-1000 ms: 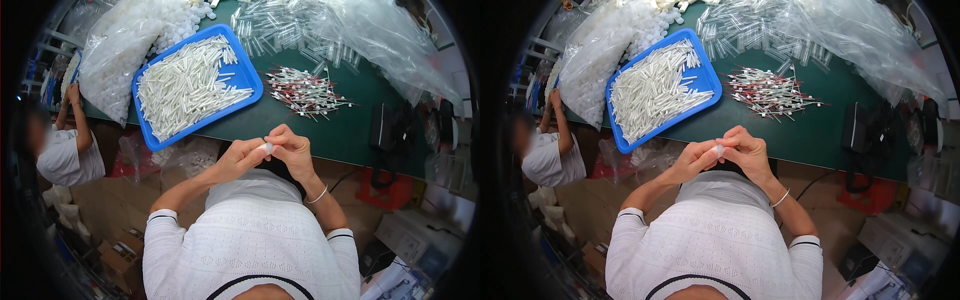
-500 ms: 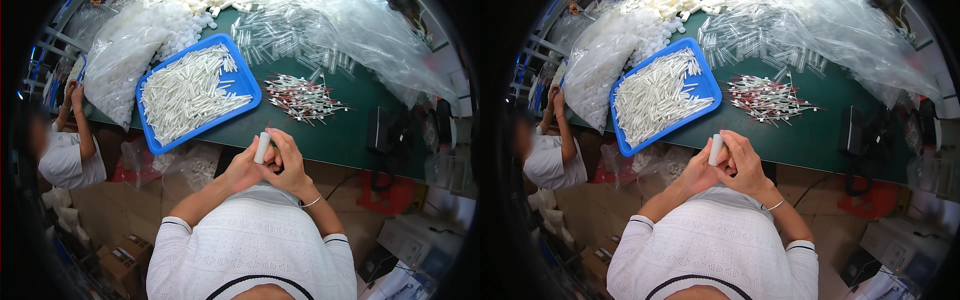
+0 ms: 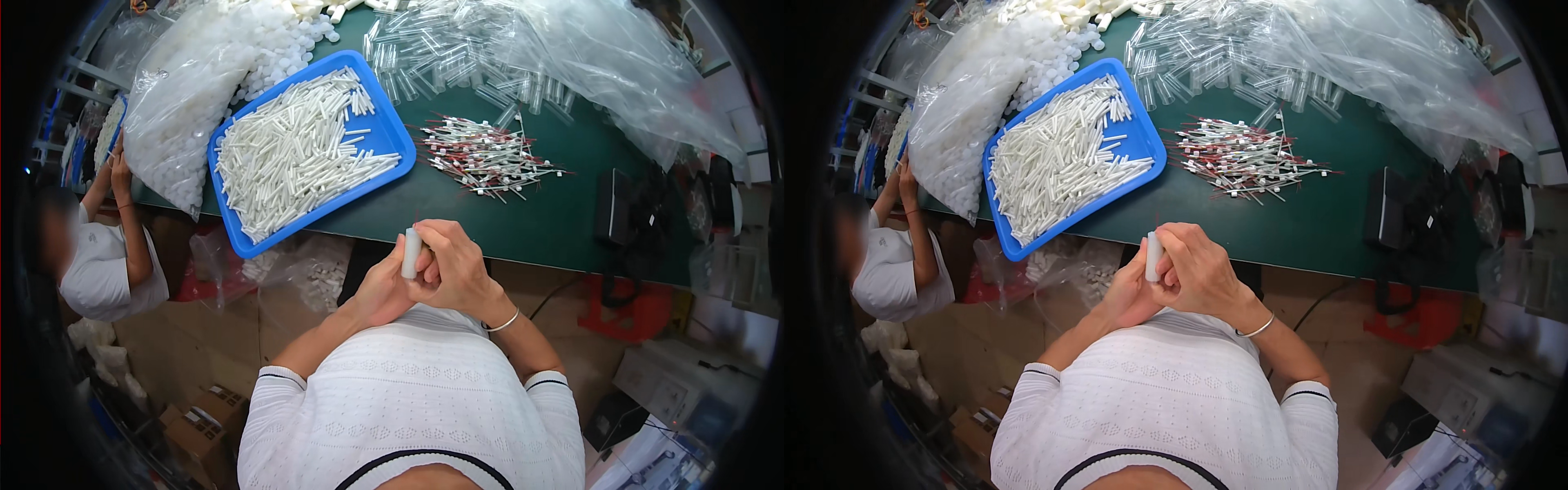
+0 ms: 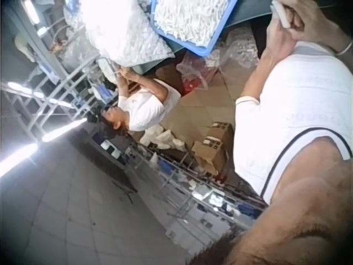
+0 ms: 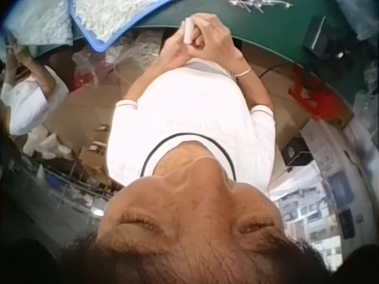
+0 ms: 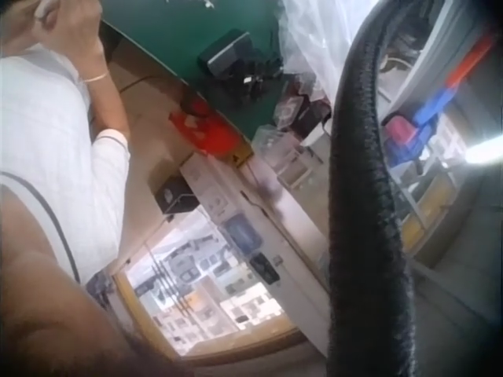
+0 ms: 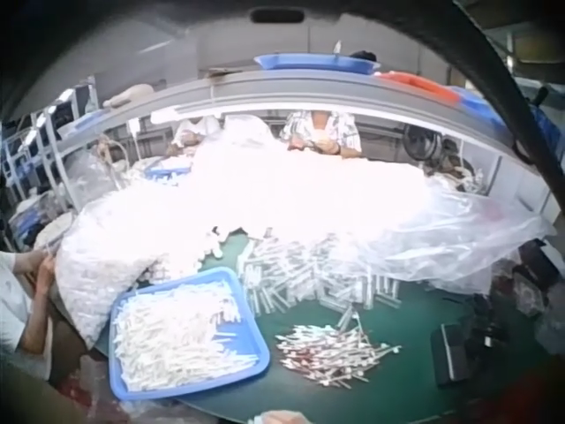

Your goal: The person assembles small white electronic components by hand, inserting electronic pins and white stems into plastic housings.

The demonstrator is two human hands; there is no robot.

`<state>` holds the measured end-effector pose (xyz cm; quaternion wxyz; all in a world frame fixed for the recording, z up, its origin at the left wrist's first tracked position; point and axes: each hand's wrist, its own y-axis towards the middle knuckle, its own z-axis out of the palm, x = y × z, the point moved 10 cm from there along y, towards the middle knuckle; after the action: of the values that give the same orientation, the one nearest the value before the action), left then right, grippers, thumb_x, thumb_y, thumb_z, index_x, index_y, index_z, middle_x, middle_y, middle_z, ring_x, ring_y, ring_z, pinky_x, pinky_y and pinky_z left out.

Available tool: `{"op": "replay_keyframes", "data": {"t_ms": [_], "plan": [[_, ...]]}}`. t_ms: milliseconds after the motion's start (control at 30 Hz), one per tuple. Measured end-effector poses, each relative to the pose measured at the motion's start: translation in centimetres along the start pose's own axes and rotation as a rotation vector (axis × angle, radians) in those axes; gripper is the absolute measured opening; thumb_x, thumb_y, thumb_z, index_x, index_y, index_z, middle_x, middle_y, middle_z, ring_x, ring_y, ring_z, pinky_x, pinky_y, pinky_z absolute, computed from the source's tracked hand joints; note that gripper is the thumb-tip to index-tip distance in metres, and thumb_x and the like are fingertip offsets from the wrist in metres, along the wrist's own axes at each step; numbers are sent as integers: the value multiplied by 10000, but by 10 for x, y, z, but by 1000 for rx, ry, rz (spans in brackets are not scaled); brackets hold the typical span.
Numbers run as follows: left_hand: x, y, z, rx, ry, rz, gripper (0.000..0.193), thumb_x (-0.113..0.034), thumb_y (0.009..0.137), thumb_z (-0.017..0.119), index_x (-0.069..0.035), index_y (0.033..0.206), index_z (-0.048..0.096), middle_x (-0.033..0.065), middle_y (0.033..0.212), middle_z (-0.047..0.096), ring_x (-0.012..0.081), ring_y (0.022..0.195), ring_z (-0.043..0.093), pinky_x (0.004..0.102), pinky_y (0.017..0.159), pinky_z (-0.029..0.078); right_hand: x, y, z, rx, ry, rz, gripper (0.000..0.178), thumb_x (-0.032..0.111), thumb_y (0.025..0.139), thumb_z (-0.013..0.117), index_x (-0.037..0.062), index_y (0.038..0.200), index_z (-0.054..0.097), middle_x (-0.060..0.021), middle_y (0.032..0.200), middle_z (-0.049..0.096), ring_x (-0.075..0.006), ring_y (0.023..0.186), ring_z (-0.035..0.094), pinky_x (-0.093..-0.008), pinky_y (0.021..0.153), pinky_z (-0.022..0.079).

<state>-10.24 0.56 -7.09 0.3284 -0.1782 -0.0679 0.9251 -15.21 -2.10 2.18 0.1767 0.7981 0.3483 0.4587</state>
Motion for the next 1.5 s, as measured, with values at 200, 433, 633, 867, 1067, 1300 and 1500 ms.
{"op": "replay_keyframes", "data": {"t_ms": [200, 433, 633, 867, 1067, 1300, 1500], "plan": [[-14, -19, -30, -199, 118, 19, 467, -471, 1022, 320, -54, 962, 523, 64, 875, 541, 168, 844, 526, 332, 806, 435, -13, 1, 14, 159, 123, 121, 735, 156, 597, 829, -10, 1225, 485, -173, 1171, 538, -328, 1021, 563, -392, 853, 492], [-98, -139, -103, -637, 1791, 32, 323, -228, 879, 642, 49, 1044, 630, 133, 844, 673, 214, 794, 627, 315, 809, 465, -97, -19, -98, -139, -494, 359, 251, 3, 751, 713, 78, 987, 673, -74, 885, 578, -257, 833, 526, -374, 700, 450], [-89, -47, -18, -347, 1665, 250, 157, -44, 796, 686, -3, 947, 674, 126, 922, 663, 285, 776, 621, 324, 663, 500, -120, -15, -91, -114, -491, 357, 204, 4, 763, 703, 73, 951, 662, -67, 841, 559, -259, 807, 503, -365, 695, 432], [-75, 47, 108, -11, 2013, 1169, 302, -64, 740, 736, -66, 1032, 658, 63, 964, 642, 226, 834, 594, 339, 702, 478, -83, -3, -89, -109, -563, 197, 167, 3, 755, 702, 63, 901, 647, -51, 868, 594, -246, 817, 549, -384, 705, 425], [-65, 95, 86, 62, 2084, 1075, 94, -117, 791, 680, -73, 857, 631, 59, 814, 564, 246, 790, 537, 353, 726, 427, -69, 7, -84, -90, -536, 91, 191, 4, 753, 707, 36, 930, 643, -76, 953, 640, -247, 908, 601, -366, 807, 436], [-116, 83, 94, -14, 1922, 1045, 74, -69, 797, 684, -33, 822, 624, 94, 770, 564, 280, 746, 546, 385, 679, 453, -84, 18, -90, -51, -528, 110, 217, 32, 763, 716, 38, 974, 663, -93, 837, 630, -274, 855, 582, -386, 801, 422], [-343, 102, 40, -627, 2122, 1173, 75, -105, 818, 640, -67, 846, 698, 122, 806, 649, 300, 847, 634, 403, 747, 506, -119, -8, -115, -200, -224, 581, 71, 64, 897, 633, -3, 916, 622, -116, 718, 605, -199, 579, 558, -295, 540, 436]]}}
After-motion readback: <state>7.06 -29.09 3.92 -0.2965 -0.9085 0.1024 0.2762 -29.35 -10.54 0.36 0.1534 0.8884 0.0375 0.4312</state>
